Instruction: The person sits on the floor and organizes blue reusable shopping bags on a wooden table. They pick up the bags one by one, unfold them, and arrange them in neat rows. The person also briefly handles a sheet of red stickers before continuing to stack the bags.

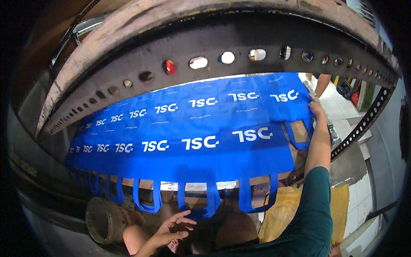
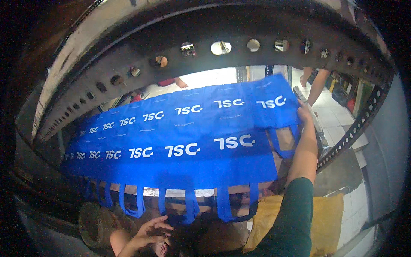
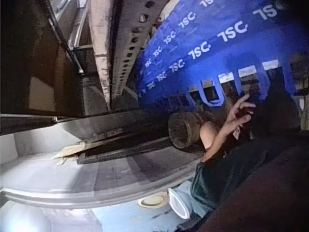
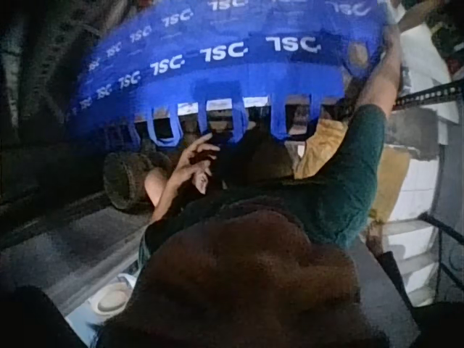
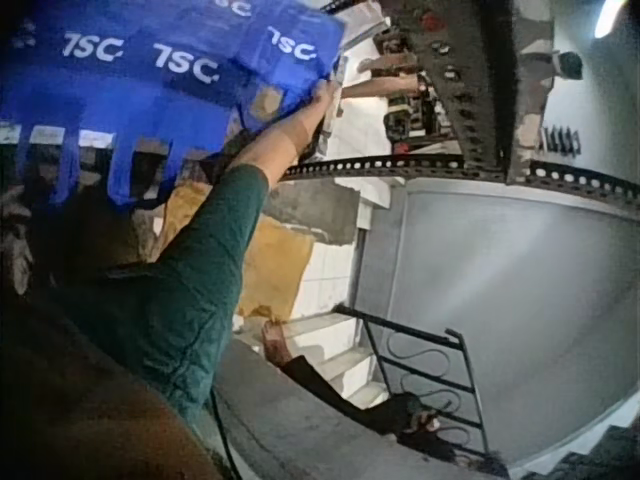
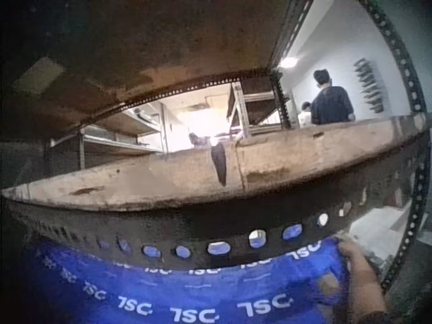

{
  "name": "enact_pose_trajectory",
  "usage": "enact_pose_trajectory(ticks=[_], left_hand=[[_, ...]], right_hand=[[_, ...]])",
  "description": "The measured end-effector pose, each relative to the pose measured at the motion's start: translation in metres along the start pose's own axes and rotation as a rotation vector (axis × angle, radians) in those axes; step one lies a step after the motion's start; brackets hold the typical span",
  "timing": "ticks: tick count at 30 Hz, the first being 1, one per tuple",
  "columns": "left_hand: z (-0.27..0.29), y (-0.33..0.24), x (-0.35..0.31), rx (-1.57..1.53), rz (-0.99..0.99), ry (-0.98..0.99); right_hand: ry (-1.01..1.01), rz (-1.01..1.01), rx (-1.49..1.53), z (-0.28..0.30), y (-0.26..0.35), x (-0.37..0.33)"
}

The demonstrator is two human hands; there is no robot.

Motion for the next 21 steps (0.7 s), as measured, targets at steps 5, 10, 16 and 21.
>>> enact_pose_trajectory(ticks=[5,10,16,21], left_hand=[[0.001,0.002,0.011,0.035,-0.019,0.046],[-0.006,0.007,-0.013,-0.004,0.052,-0.031],[-0.004,0.008,0.005,-0.015,0.028,-0.014],[0.001,0.007,0.011,0.004,0.047,0.004]], right_hand=[[-0.076,0.034,-0.052,0.036,-0.016,0.008],[0.059,-0.097,-0.063,-0.038,0.034,-0.029],[0.039,-0.065,-0.118,-0.021,-0.024,0.013],[0.021,-0.048,-0.099,-0.015,-0.041,0.018]])
Point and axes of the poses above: each hand's wrist, its own x-axis towards the middle knuckle, its own z-axis out of the back of the hand, y = z × x, the point moved 1 cm from there along x, towards the middle knuckle, and after that the axes turned 2 degrees about -z, right-handed, at the moved point
